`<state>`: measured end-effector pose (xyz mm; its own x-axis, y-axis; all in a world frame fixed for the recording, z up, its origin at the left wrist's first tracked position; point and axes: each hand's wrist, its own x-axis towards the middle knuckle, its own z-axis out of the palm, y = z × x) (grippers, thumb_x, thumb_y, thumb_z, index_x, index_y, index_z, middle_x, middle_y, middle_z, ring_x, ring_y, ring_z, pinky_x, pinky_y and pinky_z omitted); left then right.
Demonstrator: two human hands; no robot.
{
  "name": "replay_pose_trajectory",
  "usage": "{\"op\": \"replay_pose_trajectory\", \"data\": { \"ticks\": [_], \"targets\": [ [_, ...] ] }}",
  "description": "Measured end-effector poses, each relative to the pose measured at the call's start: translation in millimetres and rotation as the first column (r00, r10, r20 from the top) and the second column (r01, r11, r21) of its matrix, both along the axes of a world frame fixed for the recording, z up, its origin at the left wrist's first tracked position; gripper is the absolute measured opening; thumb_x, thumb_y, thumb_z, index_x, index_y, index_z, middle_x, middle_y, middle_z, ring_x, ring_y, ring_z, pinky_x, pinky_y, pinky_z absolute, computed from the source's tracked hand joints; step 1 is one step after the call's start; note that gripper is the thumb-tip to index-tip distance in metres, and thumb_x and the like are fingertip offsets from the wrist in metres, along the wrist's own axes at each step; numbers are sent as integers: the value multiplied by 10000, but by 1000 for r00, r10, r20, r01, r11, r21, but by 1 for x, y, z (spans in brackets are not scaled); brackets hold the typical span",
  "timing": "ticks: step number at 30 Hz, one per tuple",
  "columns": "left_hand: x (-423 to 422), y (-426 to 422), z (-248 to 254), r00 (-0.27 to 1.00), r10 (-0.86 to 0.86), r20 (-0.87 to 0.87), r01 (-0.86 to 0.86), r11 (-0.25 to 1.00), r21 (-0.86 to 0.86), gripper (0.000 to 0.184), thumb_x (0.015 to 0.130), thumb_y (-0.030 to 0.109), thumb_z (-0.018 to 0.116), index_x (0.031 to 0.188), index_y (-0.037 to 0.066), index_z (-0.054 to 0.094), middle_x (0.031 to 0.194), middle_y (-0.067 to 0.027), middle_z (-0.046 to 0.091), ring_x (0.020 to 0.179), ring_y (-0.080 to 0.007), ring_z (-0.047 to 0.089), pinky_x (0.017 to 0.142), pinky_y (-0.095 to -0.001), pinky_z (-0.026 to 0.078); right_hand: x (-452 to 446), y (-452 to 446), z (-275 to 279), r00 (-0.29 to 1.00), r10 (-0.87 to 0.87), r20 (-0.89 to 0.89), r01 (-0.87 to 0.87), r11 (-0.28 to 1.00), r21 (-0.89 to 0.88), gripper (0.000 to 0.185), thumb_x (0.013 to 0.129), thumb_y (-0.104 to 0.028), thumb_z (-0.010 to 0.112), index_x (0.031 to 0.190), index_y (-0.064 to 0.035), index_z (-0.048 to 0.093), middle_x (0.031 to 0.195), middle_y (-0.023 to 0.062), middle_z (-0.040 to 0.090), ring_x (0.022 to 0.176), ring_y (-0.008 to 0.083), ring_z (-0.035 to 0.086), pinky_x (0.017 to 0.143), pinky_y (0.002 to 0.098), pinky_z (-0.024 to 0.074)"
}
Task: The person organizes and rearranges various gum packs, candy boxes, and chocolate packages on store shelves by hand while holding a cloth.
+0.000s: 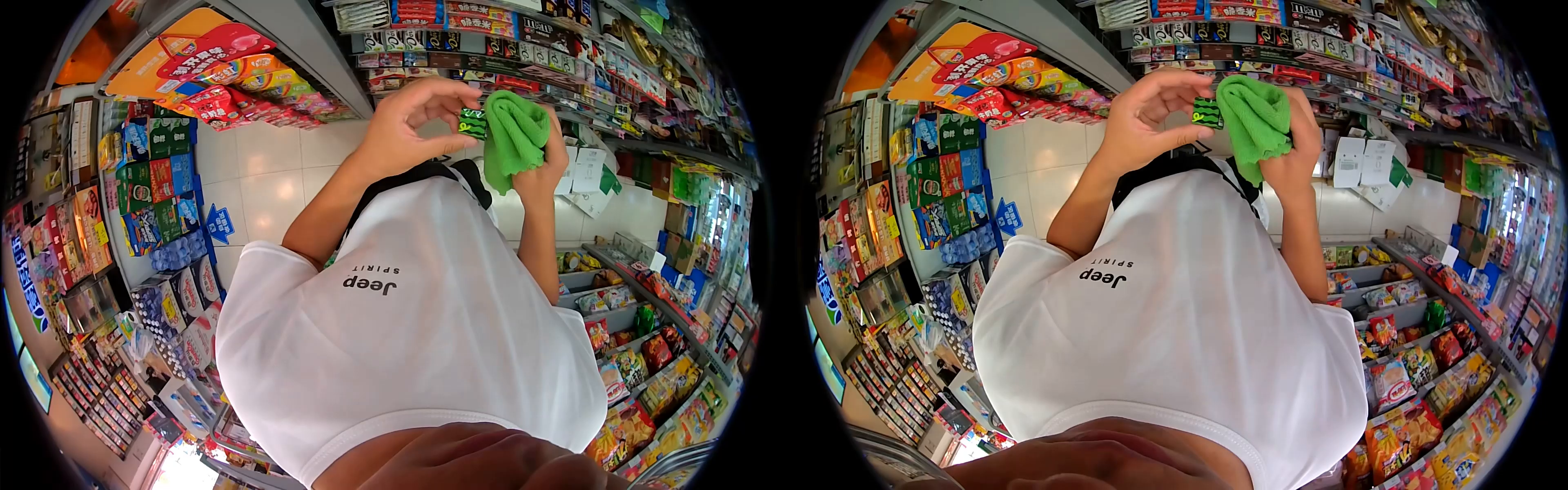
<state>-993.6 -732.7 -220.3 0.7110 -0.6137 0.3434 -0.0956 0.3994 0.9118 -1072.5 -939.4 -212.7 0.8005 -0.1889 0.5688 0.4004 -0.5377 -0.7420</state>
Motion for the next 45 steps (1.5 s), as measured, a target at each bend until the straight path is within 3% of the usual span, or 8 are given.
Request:
{"op": "replay_pose_trajectory", "data": {
  "ticks": [4,13,25,28,31,37,38,45],
  "targets": [
    [3,-2,-3,992,93,85,-92,996,-8,565,791,-99,796,1310,-24,588,1301,-114,607,1110,-181,635,913,-319,556,-7,0,7,992,120,-34,-119,993,20,328,769,-9,767,1091,25,718,995,123,681,849,230,650,756,316,502],
    [4,3,14,881,201,429,-296,940,167,509,772,-103,758,1254,23,654,1228,-86,640,964,-142,624,817,-269,532,-3,9,7,993,73,-89,-72,997,21,326,757,0,774,1078,13,720,1004,125,682,860,238,652,761,317,507],
    [2,1,10,925,248,288,-286,954,96,594,705,-35,821,1265,65,649,1069,-76,715,883,-156,682,793,-291,562,2,8,6,992,7,-124,-9,1000,-12,348,746,-24,792,1085,12,722,1002,131,684,871,259,666,760,331,515],
    [5,7,11,887,208,412,-288,947,142,679,735,-29,869,1340,11,563,1173,-125,693,1043,-182,671,865,-306,557,1,9,9,990,78,-119,-72,996,58,368,735,-15,801,1093,18,722,1026,125,693,895,241,671,793,319,514],
    [-3,2,11,949,246,197,-248,969,-17,726,715,-26,895,1339,-1,525,1162,-145,692,1032,-198,687,865,-313,573,-5,15,12,982,109,-151,-77,976,203,374,739,-12,809,1100,28,718,1045,118,697,907,217,671,818,313,515],
    [-7,-3,14,927,290,236,-227,938,-260,636,690,19,933,1211,14,567,1095,-128,711,1003,-168,690,730,-281,535,-9,19,15,975,211,-62,-182,934,309,381,781,-19,809,1132,63,686,1072,114,695,945,179,667,837,312,527],
    [-3,4,14,925,232,300,-175,963,-203,615,634,-39,939,1126,15,575,1059,-156,698,946,-228,690,846,-344,584,-9,17,16,971,233,-46,-207,925,320,382,789,-23,806,1137,69,679,1075,118,693,951,177,666,836,313,529],
    [5,10,49,712,404,574,-345,914,-215,435,639,-33,933,989,8,678,1004,-127,685,932,-207,669,797,-324,576,-15,7,16,966,207,156,-254,880,401,354,812,-32,774,1123,92,663,1074,159,675,949,220,667,841,336,550]
  ]
}}
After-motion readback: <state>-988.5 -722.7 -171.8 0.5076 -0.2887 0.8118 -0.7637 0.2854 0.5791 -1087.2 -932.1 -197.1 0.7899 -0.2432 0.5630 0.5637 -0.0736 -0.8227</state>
